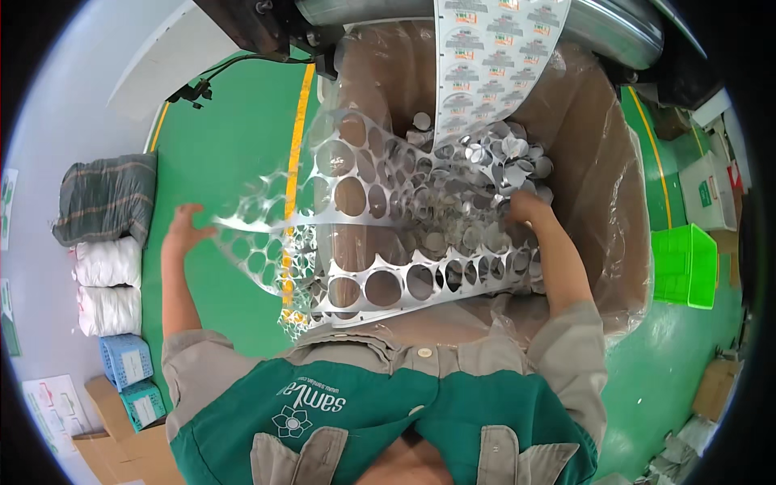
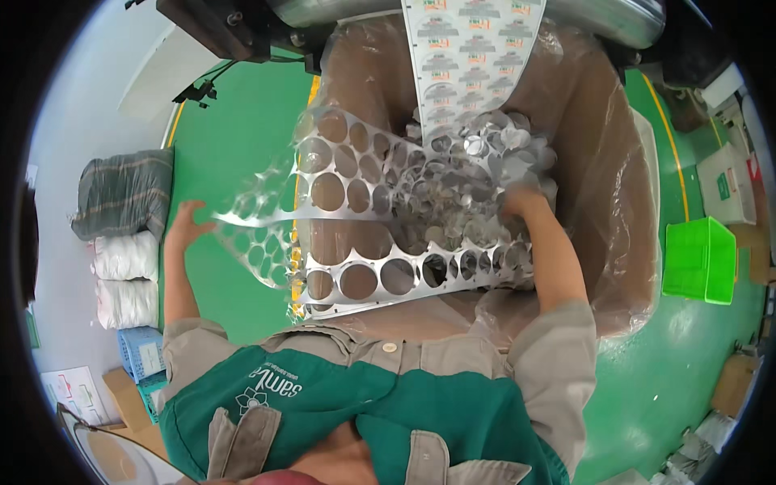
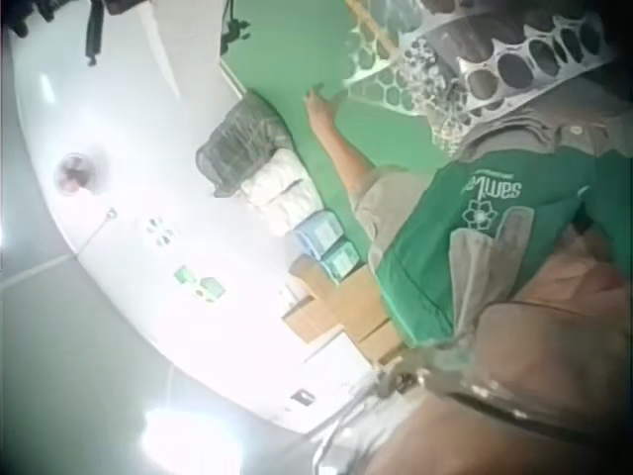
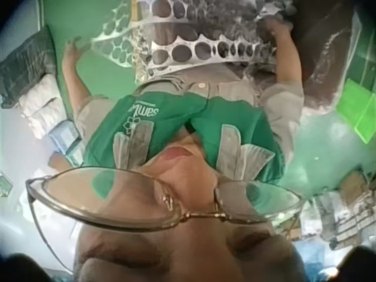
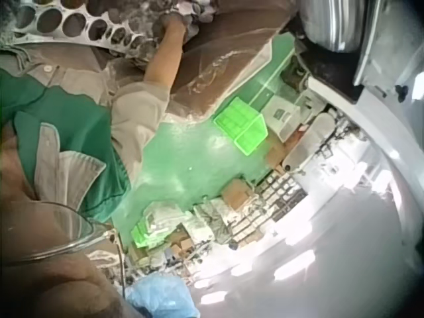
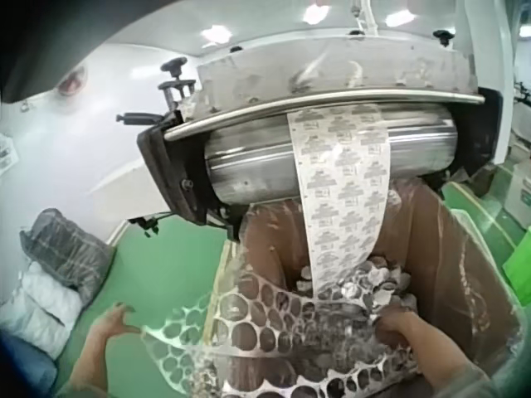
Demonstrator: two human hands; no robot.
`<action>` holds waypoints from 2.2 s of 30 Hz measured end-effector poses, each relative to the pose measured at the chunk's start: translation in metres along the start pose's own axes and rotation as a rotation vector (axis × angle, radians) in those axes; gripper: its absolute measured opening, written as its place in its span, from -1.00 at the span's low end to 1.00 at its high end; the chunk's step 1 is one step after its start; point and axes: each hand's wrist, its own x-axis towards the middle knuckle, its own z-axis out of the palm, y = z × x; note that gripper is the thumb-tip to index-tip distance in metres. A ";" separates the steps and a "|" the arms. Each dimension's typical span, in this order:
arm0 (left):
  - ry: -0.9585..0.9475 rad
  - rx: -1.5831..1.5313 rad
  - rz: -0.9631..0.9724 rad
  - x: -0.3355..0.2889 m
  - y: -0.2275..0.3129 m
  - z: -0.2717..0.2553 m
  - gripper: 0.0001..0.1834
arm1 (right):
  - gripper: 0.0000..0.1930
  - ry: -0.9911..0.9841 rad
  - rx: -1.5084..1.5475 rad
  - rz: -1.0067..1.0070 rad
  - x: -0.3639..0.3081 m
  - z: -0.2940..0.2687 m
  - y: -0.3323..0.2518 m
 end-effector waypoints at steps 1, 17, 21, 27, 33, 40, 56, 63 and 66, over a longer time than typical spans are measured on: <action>-0.047 -0.084 -0.005 0.005 0.019 -0.007 -0.60 | -0.30 -0.013 0.063 0.011 -0.001 -0.004 0.003; -0.206 0.366 0.956 0.052 0.313 -0.010 -0.22 | -0.30 0.768 1.247 0.177 0.044 0.034 0.048; -0.263 0.376 1.005 0.056 0.303 0.006 -0.47 | -0.24 0.267 0.624 0.200 0.015 0.014 0.004; -0.450 -0.439 0.673 0.066 0.304 -0.031 -0.64 | -0.53 0.718 0.504 -0.312 -0.046 -0.106 -0.014; -0.308 -1.239 0.303 0.031 0.289 -0.107 -0.72 | -0.59 0.278 1.971 -1.213 -0.130 -0.163 -0.031; 0.099 -1.508 0.242 -0.005 0.268 -0.160 -0.79 | -0.28 0.563 0.692 0.037 0.000 -0.032 0.001; 0.137 -2.010 1.053 -0.041 0.232 -0.166 -0.70 | -0.30 -0.007 1.754 -0.806 -0.049 -0.105 -0.052; 0.976 -0.834 -0.125 -0.076 -0.035 -0.213 -0.68 | -0.68 0.127 -0.068 0.075 -0.009 0.031 -0.012; 0.396 -0.334 -0.377 -0.044 -0.084 -0.148 -0.64 | -0.64 0.024 -0.021 0.122 -0.012 0.003 -0.009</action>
